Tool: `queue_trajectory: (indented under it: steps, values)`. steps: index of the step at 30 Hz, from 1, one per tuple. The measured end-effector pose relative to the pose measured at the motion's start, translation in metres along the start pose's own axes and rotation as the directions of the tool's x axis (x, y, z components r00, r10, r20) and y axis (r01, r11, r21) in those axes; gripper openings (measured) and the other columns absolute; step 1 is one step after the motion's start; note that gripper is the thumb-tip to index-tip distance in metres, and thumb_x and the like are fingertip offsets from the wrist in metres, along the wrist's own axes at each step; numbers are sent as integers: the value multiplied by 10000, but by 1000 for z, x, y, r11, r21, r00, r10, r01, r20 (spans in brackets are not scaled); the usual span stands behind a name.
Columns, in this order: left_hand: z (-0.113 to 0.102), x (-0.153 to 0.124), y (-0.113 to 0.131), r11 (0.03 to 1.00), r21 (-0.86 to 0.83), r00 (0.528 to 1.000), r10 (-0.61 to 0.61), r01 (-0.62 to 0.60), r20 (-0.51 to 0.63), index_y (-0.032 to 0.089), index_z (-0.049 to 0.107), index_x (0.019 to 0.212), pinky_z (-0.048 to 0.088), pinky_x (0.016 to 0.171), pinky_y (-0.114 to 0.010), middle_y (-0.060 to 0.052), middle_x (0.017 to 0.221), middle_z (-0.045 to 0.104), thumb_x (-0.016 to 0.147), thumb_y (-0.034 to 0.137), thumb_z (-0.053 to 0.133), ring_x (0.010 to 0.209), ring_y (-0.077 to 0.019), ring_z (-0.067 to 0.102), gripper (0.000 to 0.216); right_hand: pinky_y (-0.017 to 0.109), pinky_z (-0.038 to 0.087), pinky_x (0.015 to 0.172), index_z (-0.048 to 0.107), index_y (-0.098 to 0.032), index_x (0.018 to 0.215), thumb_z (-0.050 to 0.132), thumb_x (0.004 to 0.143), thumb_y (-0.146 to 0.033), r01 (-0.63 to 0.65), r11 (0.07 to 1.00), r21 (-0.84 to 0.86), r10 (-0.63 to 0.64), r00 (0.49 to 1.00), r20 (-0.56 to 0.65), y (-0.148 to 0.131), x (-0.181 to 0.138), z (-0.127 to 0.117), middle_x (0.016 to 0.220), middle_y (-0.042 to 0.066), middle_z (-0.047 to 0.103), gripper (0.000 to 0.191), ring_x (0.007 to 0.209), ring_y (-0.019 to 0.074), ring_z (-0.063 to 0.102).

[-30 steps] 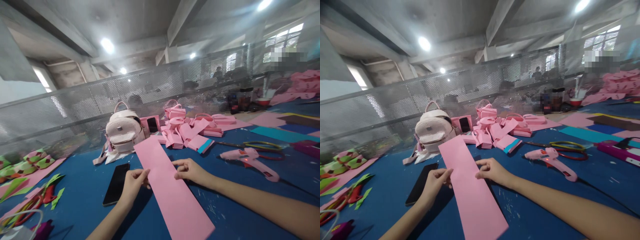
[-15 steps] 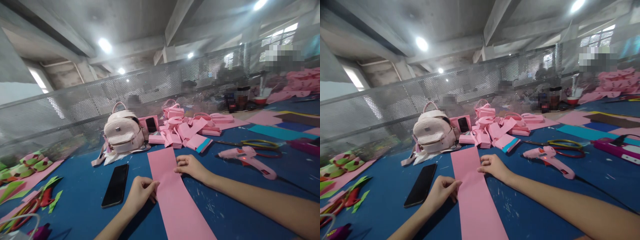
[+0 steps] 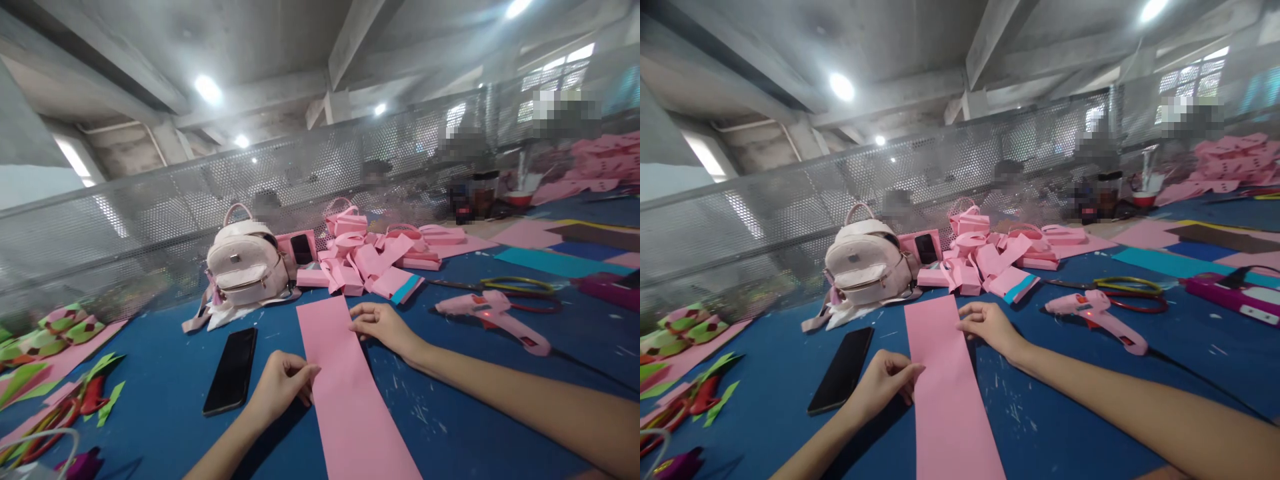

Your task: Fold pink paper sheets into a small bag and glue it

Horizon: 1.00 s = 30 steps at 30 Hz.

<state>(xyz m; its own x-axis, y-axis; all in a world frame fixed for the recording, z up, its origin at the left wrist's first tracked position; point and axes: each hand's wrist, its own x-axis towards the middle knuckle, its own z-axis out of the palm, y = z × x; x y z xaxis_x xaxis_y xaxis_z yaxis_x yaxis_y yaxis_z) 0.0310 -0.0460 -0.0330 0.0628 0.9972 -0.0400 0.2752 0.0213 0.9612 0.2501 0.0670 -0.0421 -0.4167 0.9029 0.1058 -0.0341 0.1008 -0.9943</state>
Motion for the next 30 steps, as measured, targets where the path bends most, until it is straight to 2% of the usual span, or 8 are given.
queue_trajectory:
  steps: [5, 9, 13, 17, 21, 25, 30]
  values:
    - [-1, 0, 1, 1000, 0, 1000, -2, 2, 20, 168, 581, 461, 468, 420, -229, -42, 436, 599, 719, 523, 698, 373, -142, 564, 454, 252, 481, 587, 650, -149, 785, 803, 608, -494, -21, 1000, 1, 21, 1000, -11, -1, 1, -3, 662, 8, 649, 417, 596, 115, 586]
    - [-2, -1, -2, 1000, -14, 999, 3, -2, 43, 159, 597, 478, 470, 422, -219, -39, 448, 601, 728, 504, 711, 384, -135, 570, 441, 248, 451, 597, 634, -153, 806, 832, 573, -459, -5, 1000, 8, 5, 1000, 13, -6, 0, -2, 663, -7, 639, 432, 610, 114, 564]
    - [2, -2, -7, 999, -47, 995, -10, 15, 96, 154, 604, 492, 482, 407, -230, -52, 464, 621, 730, 530, 711, 397, -157, 601, 458, 232, 358, 532, 565, -162, 673, 814, 608, -483, 41, 999, 6, -41, 998, 36, -9, -2, -1, 548, -52, 524, 412, 529, 91, 474]
    - [5, -2, -10, 997, -71, 990, -24, 34, 140, 134, 642, 528, 498, 410, -234, -86, 497, 659, 733, 554, 709, 411, -171, 627, 473, 230, 309, 513, 473, -180, 593, 758, 671, -545, 90, 996, 11, -91, 995, 33, -10, -5, 0, 526, -71, 419, 469, 512, 84, 420]
    - [4, -1, -10, 996, -81, 987, -26, 39, 160, 114, 656, 548, 508, 413, -227, -92, 506, 670, 730, 563, 713, 399, -156, 620, 488, 241, 327, 523, 506, -180, 623, 713, 700, -589, 101, 995, 23, -102, 995, 24, -8, -5, -1, 558, -58, 447, 465, 515, 92, 424]
    - [3, -1, -10, 996, -79, 987, -20, 33, 160, 117, 634, 530, 494, 398, -205, -66, 482, 656, 746, 534, 713, 391, -138, 608, 476, 235, 331, 516, 595, -178, 772, 783, 624, -548, 94, 995, 33, -93, 995, -34, -7, 0, -4, 638, -42, 530, 440, 540, 96, 445]
    - [5, -4, -9, 998, -58, 987, -10, 20, 163, 119, 638, 532, 454, 370, -176, -42, 469, 639, 762, 487, 713, 382, -116, 584, 441, 242, 306, 503, 583, -173, 665, 785, 621, -550, 104, 994, 32, -102, 993, -66, -11, 0, -4, 560, -48, 497, 430, 511, 89, 410]
